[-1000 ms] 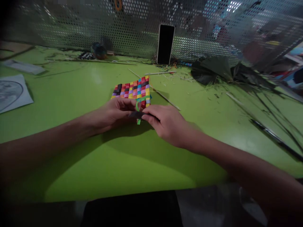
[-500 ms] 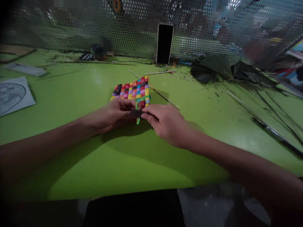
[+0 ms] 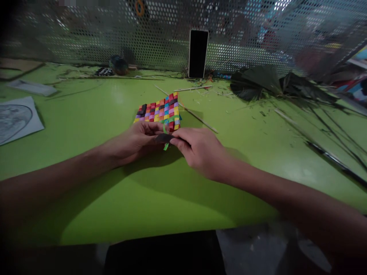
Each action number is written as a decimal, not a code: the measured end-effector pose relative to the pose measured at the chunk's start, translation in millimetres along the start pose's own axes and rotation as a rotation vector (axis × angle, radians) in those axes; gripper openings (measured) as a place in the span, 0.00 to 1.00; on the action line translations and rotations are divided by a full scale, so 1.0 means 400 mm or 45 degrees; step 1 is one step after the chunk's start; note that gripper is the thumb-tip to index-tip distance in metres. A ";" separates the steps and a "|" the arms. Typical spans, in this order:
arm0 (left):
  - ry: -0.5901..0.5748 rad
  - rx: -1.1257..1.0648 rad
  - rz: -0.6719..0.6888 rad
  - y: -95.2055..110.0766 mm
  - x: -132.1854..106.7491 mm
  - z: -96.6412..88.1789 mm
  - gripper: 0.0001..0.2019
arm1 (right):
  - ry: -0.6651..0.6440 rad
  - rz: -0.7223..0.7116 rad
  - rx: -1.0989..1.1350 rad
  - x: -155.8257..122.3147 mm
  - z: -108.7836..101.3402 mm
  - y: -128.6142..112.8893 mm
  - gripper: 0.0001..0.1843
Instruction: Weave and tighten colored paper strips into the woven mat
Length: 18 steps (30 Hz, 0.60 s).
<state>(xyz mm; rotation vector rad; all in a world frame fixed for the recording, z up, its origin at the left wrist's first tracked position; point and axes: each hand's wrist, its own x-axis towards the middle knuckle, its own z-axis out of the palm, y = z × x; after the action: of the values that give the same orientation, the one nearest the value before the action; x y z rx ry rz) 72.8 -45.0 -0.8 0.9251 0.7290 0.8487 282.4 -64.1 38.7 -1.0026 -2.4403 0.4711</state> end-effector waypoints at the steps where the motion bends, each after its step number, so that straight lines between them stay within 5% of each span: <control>1: 0.009 -0.015 -0.005 0.000 -0.001 0.000 0.13 | -0.008 0.004 0.004 0.000 0.000 -0.001 0.12; 18: 0.070 -0.057 -0.027 -0.002 -0.002 0.000 0.12 | -0.003 -0.052 -0.052 -0.003 0.009 0.007 0.13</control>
<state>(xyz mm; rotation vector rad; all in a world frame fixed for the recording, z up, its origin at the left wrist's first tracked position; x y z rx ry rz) 72.7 -45.8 -1.2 0.8561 0.7630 0.8712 282.9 -63.7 34.2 -0.9670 -2.4770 0.4109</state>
